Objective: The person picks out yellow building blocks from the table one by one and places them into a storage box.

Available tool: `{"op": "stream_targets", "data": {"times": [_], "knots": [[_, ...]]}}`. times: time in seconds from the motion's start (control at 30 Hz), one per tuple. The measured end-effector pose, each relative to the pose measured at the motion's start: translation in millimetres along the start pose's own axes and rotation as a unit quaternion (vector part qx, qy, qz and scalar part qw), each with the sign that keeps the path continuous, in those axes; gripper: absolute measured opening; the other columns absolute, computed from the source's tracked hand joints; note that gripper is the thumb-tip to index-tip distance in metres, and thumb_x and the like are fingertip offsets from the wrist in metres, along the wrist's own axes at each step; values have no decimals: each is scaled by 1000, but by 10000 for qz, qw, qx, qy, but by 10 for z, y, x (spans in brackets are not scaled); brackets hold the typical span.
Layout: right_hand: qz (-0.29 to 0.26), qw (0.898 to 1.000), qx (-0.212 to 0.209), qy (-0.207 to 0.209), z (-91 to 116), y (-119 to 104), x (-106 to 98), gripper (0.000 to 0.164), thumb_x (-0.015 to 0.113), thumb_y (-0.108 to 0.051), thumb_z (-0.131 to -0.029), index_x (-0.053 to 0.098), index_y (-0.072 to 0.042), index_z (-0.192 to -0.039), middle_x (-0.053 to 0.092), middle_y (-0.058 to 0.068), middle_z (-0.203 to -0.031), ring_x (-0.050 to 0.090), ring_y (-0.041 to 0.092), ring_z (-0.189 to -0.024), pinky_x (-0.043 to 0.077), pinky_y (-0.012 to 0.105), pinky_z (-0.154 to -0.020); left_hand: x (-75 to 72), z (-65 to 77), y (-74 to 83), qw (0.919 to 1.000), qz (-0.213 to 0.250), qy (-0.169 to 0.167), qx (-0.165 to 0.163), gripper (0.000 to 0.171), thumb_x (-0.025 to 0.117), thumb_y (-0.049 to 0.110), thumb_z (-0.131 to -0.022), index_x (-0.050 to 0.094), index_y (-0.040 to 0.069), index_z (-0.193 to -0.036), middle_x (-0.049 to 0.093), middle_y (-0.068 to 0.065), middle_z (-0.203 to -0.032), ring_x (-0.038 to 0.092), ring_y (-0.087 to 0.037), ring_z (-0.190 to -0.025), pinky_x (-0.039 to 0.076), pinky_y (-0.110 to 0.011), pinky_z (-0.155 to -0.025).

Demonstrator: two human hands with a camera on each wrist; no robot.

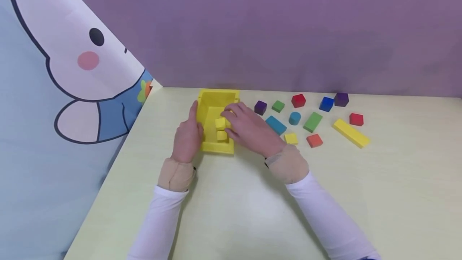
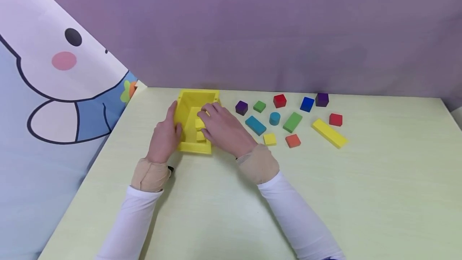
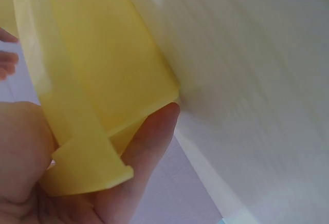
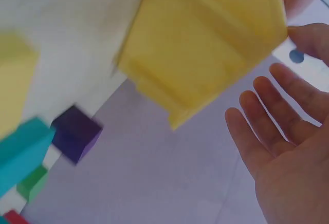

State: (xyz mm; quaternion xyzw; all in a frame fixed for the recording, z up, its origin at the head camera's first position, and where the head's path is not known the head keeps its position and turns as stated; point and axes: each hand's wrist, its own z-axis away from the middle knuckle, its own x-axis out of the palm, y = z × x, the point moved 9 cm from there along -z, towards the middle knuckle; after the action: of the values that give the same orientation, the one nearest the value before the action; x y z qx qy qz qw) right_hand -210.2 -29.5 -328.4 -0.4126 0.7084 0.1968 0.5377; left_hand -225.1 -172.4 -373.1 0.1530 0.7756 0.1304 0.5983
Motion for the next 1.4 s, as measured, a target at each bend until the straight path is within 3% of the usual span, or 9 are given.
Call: {"op": "stream_targets", "data": {"times": [0.23, 0.67, 0.87, 1.17, 1.4], "knots": [[-201, 9992, 317, 139, 183, 215, -150, 47, 55, -31, -89, 47, -2, -125, 47, 9, -122, 41, 23, -113, 34, 29, -98, -4, 2, 0, 10000, 23, -18, -49, 61, 45, 10, -90, 21, 13, -145, 46, -10, -57, 44, -24, -45, 36, -37, -43], [-393, 9934, 996, -416, 549, 558, -191, 54, 59, -38, -85, 47, -4, -126, 51, 10, -119, 47, 23, -111, 38, 33, -96, 6, -5, -29, 9995, 50, -217, -232, 61, 44, 12, -91, 19, 15, -147, 48, -11, -59, 46, -25, -47, 38, -38, -46], [-660, 9852, 1344, -833, 691, 668, -135, 55, 65, -37, -81, 51, -7, -124, 53, 7, -113, 50, 20, -103, 43, 31, -88, 27, -10, -19, 9992, 79, -296, -246, 62, 42, 12, -91, 17, 15, -147, 48, -12, -59, 45, -25, -48, 38, -38, -47], [-783, 9767, 1442, -1383, 736, 675, 40, 46, 73, -31, -73, 61, -7, -110, 59, 6, -102, 53, 16, -87, 45, 27, -79, 31, 2, -43, 9995, 83, -253, -187, 62, 42, 12, -91, 17, 16, -148, 47, -11, -58, 44, -24, -47, 37, -37, -46], [-882, 9674, 1541, -1803, 784, 702, 179, 37, 77, -26, -69, 66, -12, -101, 59, -1, -96, 53, 15, -87, 45, 27, -81, 33, -12, -26, 9996, 151, -188, -125, 61, 42, 12, -91, 18, 14, -147, 45, -10, -55, 42, -23, -45, 34, -36, -43]]}}
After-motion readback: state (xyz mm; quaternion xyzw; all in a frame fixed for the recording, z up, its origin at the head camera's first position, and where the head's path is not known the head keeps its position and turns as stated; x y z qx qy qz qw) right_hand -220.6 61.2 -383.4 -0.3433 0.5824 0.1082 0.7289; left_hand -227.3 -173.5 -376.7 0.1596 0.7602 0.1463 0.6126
